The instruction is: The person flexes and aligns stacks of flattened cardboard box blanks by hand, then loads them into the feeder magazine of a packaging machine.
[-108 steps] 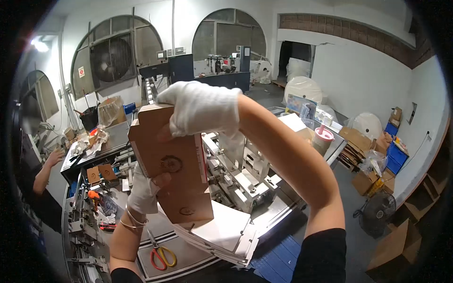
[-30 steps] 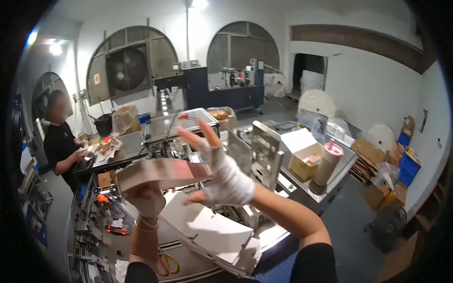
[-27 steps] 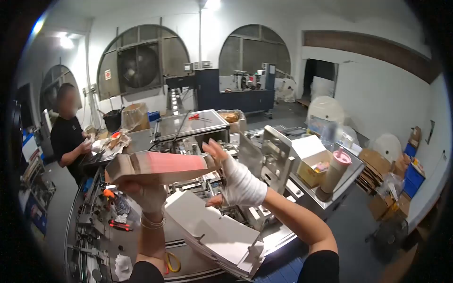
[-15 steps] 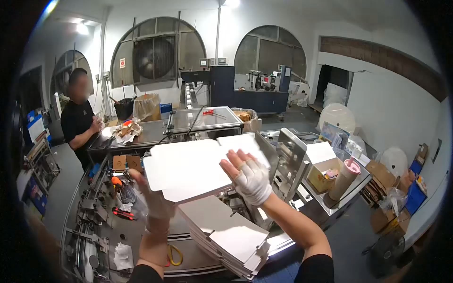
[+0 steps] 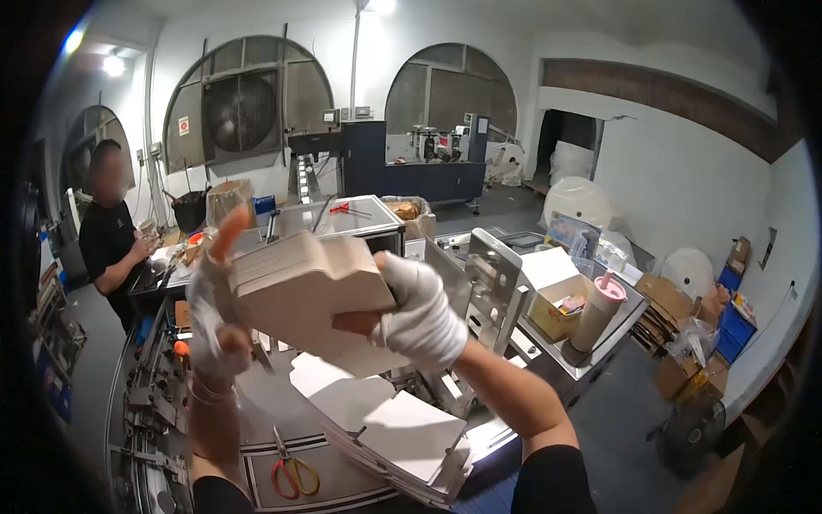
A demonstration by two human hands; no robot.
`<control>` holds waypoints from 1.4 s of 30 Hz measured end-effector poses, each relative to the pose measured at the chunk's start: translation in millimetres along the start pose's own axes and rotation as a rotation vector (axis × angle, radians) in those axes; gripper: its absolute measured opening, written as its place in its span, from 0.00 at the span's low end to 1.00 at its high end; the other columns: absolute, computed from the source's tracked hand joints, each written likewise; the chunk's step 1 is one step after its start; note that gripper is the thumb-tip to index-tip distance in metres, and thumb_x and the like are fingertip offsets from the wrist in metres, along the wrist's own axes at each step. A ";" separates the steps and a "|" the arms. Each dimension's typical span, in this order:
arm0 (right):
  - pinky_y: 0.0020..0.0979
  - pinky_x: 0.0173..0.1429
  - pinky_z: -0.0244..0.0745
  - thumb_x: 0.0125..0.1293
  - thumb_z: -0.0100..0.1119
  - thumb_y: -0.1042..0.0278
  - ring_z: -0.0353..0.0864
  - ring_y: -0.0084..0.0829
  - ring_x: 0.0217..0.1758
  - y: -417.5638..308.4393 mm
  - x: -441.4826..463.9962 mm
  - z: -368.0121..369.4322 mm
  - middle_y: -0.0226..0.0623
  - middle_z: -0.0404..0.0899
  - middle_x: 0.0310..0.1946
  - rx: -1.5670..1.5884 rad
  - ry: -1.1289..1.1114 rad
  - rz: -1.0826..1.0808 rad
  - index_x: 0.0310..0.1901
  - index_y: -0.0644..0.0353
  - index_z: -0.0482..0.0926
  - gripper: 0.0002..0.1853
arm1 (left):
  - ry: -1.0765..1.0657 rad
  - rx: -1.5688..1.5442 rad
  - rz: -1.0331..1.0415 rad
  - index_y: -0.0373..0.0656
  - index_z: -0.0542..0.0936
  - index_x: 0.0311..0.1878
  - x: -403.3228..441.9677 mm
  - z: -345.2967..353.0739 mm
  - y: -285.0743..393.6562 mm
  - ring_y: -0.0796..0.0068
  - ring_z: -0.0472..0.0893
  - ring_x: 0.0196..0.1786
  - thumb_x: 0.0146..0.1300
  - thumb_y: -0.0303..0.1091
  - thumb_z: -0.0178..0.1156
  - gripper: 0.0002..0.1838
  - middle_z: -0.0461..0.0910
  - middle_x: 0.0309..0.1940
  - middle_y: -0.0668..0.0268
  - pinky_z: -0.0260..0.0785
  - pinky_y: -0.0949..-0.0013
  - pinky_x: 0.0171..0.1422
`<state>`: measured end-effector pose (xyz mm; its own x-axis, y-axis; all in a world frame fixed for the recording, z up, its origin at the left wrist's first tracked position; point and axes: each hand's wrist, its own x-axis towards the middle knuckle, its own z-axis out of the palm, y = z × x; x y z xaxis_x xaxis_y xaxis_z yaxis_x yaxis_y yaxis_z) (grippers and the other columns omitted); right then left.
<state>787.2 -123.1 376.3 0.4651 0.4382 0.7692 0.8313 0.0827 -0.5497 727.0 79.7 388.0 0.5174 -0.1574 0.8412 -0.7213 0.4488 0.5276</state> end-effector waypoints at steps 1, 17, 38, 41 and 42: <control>0.23 0.40 0.73 0.44 0.74 0.70 0.77 0.22 0.32 -0.7 -8.3 9.0 0.30 0.79 0.28 0.199 0.051 0.169 0.43 0.60 0.75 0.23 | 0.041 0.383 0.083 0.35 0.72 0.53 -11.1 -5.3 -15.0 0.75 0.78 0.46 0.41 0.31 0.74 0.33 0.78 0.45 0.57 0.71 0.71 0.51; 0.27 0.40 0.76 0.48 0.68 0.77 0.82 0.32 0.39 24.5 -10.8 44.1 0.43 0.79 0.43 -0.196 0.361 -0.291 0.51 0.61 0.72 0.26 | 0.322 0.837 0.407 0.36 0.55 0.55 -35.7 15.2 -80.8 0.52 0.70 0.60 0.61 0.30 0.58 0.25 0.66 0.56 0.38 0.64 0.61 0.61; 0.32 0.54 0.71 0.40 0.76 0.68 0.74 0.31 0.52 -10.5 8.9 24.4 0.43 0.73 0.52 0.088 0.011 -0.351 0.52 0.60 0.71 0.34 | 0.058 0.556 0.439 0.36 0.68 0.46 -24.4 -7.4 -50.0 0.67 0.74 0.44 0.49 0.55 0.67 0.34 0.73 0.40 0.59 0.69 0.64 0.45; 0.30 0.45 0.73 0.37 0.78 0.66 0.78 0.28 0.38 -13.9 -10.8 38.2 0.37 0.78 0.37 0.035 0.190 -0.017 0.43 0.60 0.75 0.29 | 0.278 0.436 0.109 0.37 0.67 0.45 -35.1 -1.9 -46.7 0.75 0.74 0.39 0.51 0.58 0.64 0.33 0.72 0.40 0.62 0.68 0.73 0.39; 0.29 0.42 0.73 0.36 0.79 0.64 0.78 0.29 0.35 -17.4 -14.1 37.5 0.35 0.78 0.34 -0.067 0.138 -0.088 0.41 0.59 0.76 0.27 | 0.368 0.449 0.150 0.38 0.68 0.43 -42.9 -1.6 -55.0 0.76 0.74 0.37 0.50 0.58 0.65 0.33 0.72 0.39 0.62 0.67 0.75 0.38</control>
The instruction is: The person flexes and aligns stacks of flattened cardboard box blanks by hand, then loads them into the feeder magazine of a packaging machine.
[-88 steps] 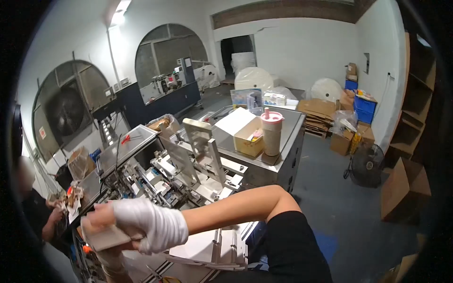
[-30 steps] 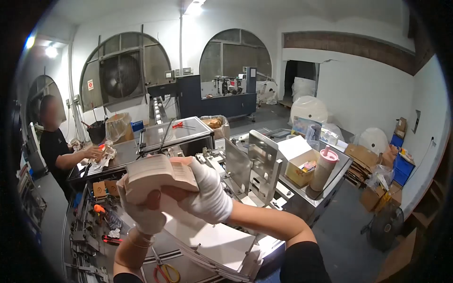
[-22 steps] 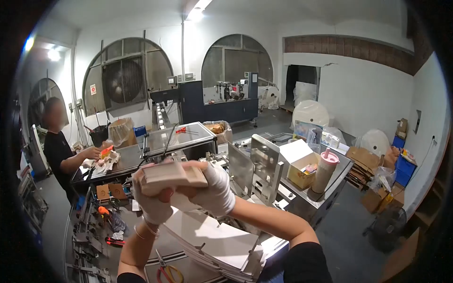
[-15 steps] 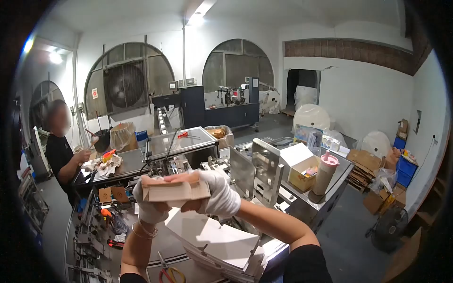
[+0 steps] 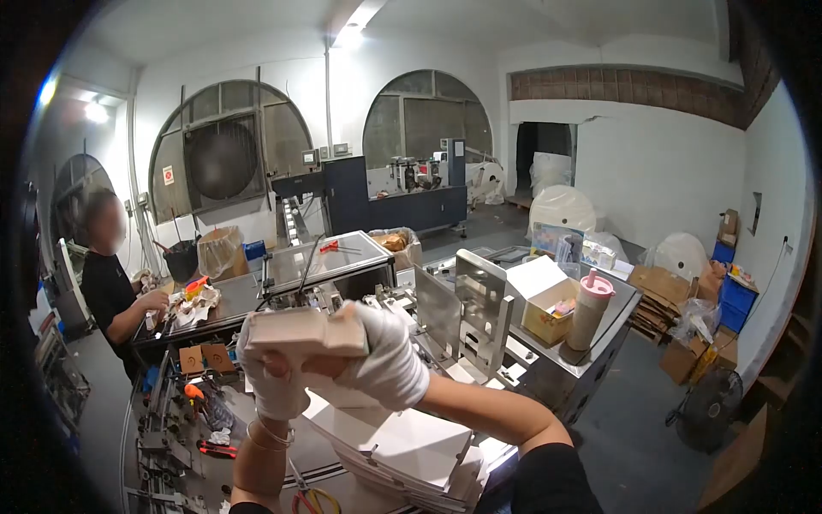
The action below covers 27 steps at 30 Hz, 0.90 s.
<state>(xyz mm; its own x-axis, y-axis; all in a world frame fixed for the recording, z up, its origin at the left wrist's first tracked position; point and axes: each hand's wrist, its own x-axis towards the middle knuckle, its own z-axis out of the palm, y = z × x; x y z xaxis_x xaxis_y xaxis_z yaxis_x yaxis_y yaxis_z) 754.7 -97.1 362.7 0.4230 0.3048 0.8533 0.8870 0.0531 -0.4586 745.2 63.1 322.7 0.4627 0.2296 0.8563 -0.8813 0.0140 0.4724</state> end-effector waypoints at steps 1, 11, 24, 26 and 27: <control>0.27 0.38 0.73 0.36 0.79 0.63 0.78 0.30 0.32 -3.3 -3.3 -4.1 0.34 0.78 0.30 -0.093 -0.055 -0.078 0.38 0.59 0.77 0.26 | 0.096 0.016 0.021 0.38 0.69 0.41 -8.5 0.6 -11.6 0.78 0.74 0.36 0.49 0.59 0.65 0.32 0.73 0.38 0.62 0.67 0.77 0.37; 0.25 0.40 0.73 0.41 0.78 0.64 0.77 0.21 0.35 7.1 19.3 -10.9 0.31 0.78 0.32 -0.041 0.048 -0.123 0.39 0.61 0.74 0.25 | -0.141 0.072 0.359 0.42 0.63 0.54 23.9 8.2 -6.3 0.66 0.78 0.45 0.52 0.38 0.69 0.31 0.75 0.43 0.54 0.71 0.67 0.48; 0.29 0.60 0.65 0.45 0.72 0.66 0.68 0.27 0.55 58.6 -4.3 -5.5 0.32 0.69 0.50 0.417 -0.131 0.394 0.62 0.61 0.56 0.44 | -0.223 0.336 0.170 0.39 0.62 0.61 36.9 10.2 9.0 0.72 0.76 0.46 0.53 0.24 0.65 0.32 0.75 0.45 0.62 0.70 0.73 0.50; 0.29 0.60 0.65 0.46 0.73 0.67 0.68 0.27 0.56 75.8 -20.5 -5.4 0.33 0.70 0.51 0.574 -0.166 0.460 0.62 0.61 0.58 0.42 | -0.262 0.525 0.176 0.39 0.62 0.61 41.2 11.4 19.3 0.72 0.79 0.42 0.52 0.25 0.66 0.33 0.77 0.41 0.62 0.72 0.73 0.46; 0.29 0.60 0.65 0.48 0.72 0.63 0.67 0.26 0.58 83.2 -31.0 -4.0 0.34 0.71 0.53 0.526 -0.207 0.563 0.61 0.61 0.62 0.40 | -0.286 0.620 0.185 0.40 0.55 0.67 44.1 10.1 20.1 0.70 0.80 0.39 0.52 0.26 0.66 0.41 0.79 0.39 0.59 0.74 0.71 0.43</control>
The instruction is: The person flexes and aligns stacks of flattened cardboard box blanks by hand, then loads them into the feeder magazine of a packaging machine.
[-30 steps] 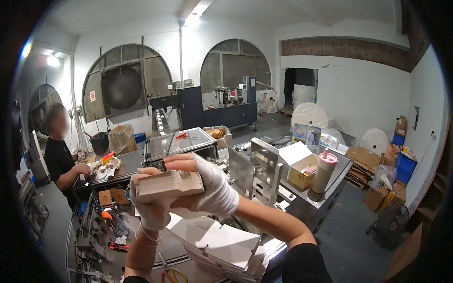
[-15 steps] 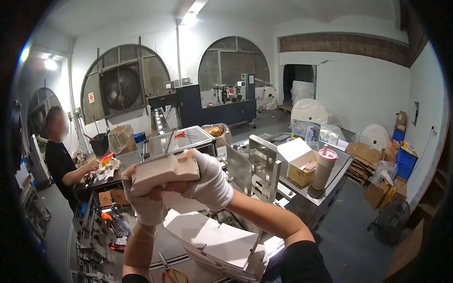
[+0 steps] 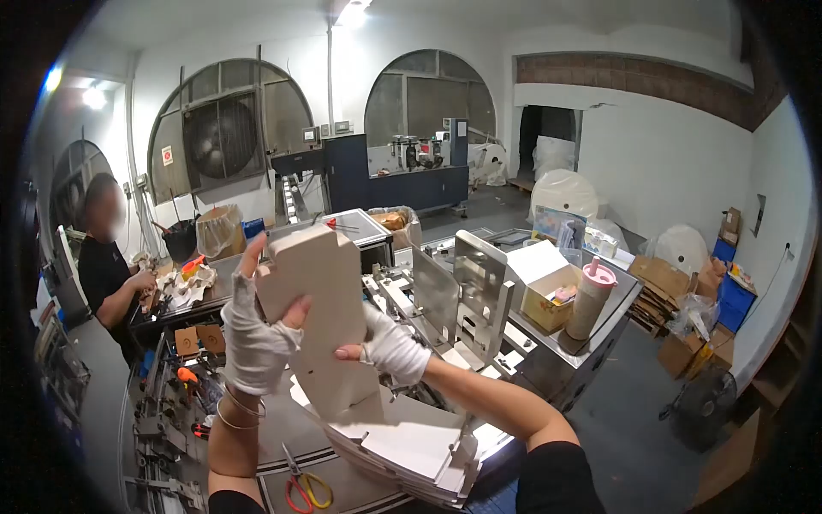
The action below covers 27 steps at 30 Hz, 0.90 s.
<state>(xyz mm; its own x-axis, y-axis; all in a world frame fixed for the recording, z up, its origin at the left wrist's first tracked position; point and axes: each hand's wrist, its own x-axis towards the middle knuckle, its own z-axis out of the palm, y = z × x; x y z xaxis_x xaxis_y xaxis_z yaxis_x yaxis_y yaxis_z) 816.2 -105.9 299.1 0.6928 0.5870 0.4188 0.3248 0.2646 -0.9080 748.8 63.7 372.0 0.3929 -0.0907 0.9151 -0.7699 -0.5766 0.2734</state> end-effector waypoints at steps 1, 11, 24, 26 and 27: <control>0.29 0.60 0.65 0.49 0.72 0.61 0.68 0.26 0.58 9.9 -0.5 -4.5 0.34 0.71 0.53 0.083 -0.027 0.044 0.61 0.61 0.63 0.39 | -0.017 -0.170 -0.077 0.41 0.51 0.68 -0.9 -0.9 1.9 0.70 0.80 0.40 0.52 0.27 0.66 0.43 0.79 0.41 0.58 0.74 0.70 0.44; 0.31 0.56 0.69 0.44 0.73 0.48 0.72 0.26 0.54 46.4 23.5 0.6 0.31 0.73 0.50 0.449 -0.275 0.219 0.59 0.56 0.66 0.41 | 0.028 -0.498 -0.314 0.42 0.55 0.62 -109.2 49.3 6.0 0.73 0.72 0.49 0.53 0.23 0.61 0.35 0.72 0.50 0.64 0.66 0.72 0.52; 0.34 0.61 0.65 0.54 0.63 0.50 0.68 0.29 0.58 60.6 26.0 6.8 0.30 0.66 0.58 0.520 -0.261 0.158 0.65 0.50 0.60 0.38 | 0.096 -0.306 -0.416 0.37 0.55 0.62 -127.8 52.8 14.5 0.68 0.74 0.48 0.48 0.35 0.70 0.43 0.70 0.49 0.59 0.68 0.68 0.50; 0.29 0.55 0.69 0.54 0.64 0.47 0.71 0.27 0.50 64.6 25.8 7.3 0.31 0.69 0.47 0.568 -0.148 0.204 0.62 0.60 0.59 0.39 | 0.046 -0.362 -0.418 0.37 0.50 0.66 -145.0 61.4 12.5 0.61 0.75 0.52 0.47 0.34 0.70 0.47 0.71 0.52 0.54 0.68 0.66 0.53; 0.27 0.52 0.72 0.54 0.64 0.46 0.72 0.26 0.46 66.7 24.2 8.1 0.32 0.70 0.41 0.594 -0.088 0.234 0.60 0.65 0.59 0.40 | 0.023 -0.285 -0.437 0.36 0.51 0.65 -147.2 63.5 10.1 0.59 0.76 0.51 0.48 0.33 0.69 0.46 0.71 0.52 0.53 0.68 0.65 0.52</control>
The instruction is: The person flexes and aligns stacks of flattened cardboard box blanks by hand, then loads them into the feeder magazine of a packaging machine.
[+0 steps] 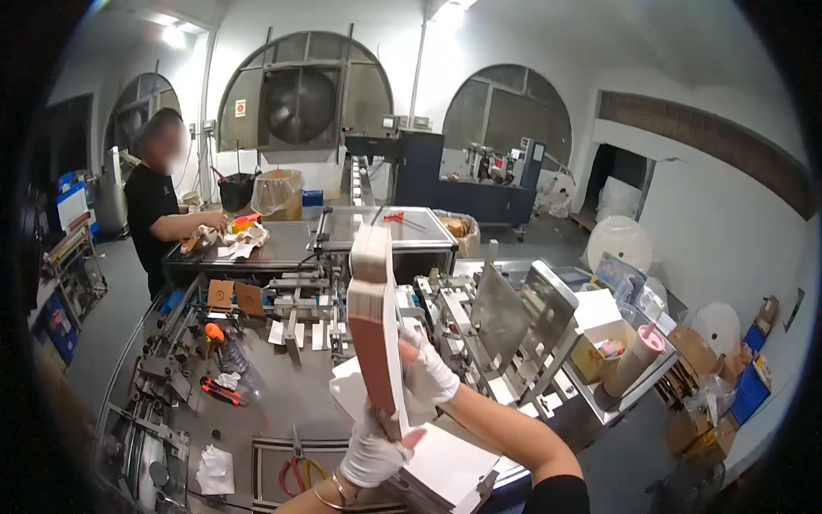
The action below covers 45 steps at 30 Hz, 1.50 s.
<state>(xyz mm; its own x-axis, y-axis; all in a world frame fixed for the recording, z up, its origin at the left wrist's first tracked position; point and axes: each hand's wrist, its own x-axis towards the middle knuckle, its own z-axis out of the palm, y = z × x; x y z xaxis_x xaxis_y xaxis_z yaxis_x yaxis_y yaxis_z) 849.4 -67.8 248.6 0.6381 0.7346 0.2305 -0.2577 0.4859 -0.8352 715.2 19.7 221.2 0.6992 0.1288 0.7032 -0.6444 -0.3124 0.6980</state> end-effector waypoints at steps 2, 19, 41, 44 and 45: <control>0.26 0.50 0.72 0.56 0.61 0.44 0.73 0.24 0.43 -6.2 1.1 5.4 0.31 0.70 0.39 -0.030 -0.041 -0.035 0.59 0.65 0.61 0.38 | -0.006 0.147 -0.048 0.36 0.52 0.65 -3.1 1.8 -1.6 0.56 0.77 0.49 0.49 0.31 0.67 0.44 0.72 0.50 0.50 0.69 0.64 0.51; 0.24 0.47 0.70 0.57 0.60 0.45 0.72 0.21 0.41 -4.3 -4.0 21.1 0.28 0.71 0.37 0.071 0.052 -0.014 0.50 0.64 0.70 0.30 | 0.031 0.065 -0.066 0.37 0.62 0.58 -7.0 2.0 -1.9 0.57 0.79 0.40 0.51 0.31 0.66 0.32 0.76 0.43 0.54 0.70 0.67 0.44; 0.25 0.44 0.74 0.57 0.61 0.50 0.74 0.25 0.37 4.1 -0.4 8.4 0.31 0.72 0.34 0.118 0.079 -0.041 0.44 0.60 0.72 0.22 | 0.022 0.020 -0.071 0.39 0.54 0.64 -6.4 2.3 1.0 0.64 0.79 0.45 0.51 0.30 0.67 0.40 0.76 0.46 0.55 0.70 0.70 0.46; 0.26 0.45 0.74 0.56 0.61 0.47 0.74 0.25 0.37 2.7 -1.2 10.0 0.32 0.72 0.34 0.094 0.065 -0.045 0.45 0.59 0.72 0.25 | 0.026 0.062 -0.058 0.39 0.52 0.65 -7.9 2.8 1.6 0.63 0.79 0.45 0.52 0.31 0.66 0.42 0.76 0.46 0.55 0.69 0.70 0.47; 0.26 0.45 0.74 0.55 0.62 0.46 0.74 0.25 0.38 2.3 -1.2 10.4 0.32 0.72 0.34 0.081 0.058 -0.045 0.45 0.59 0.71 0.26 | 0.048 0.075 -0.019 0.40 0.51 0.66 -8.9 4.8 -0.5 0.62 0.78 0.46 0.52 0.31 0.66 0.42 0.76 0.46 0.55 0.69 0.69 0.48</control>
<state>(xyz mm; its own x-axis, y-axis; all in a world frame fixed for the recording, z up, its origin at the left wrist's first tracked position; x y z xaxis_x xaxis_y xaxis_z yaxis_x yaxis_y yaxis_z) 840.5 -62.7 251.6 0.6908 0.6834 0.2361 -0.2836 0.5564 -0.7810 710.8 14.2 213.9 0.6946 0.1795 0.6966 -0.6046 -0.3792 0.7005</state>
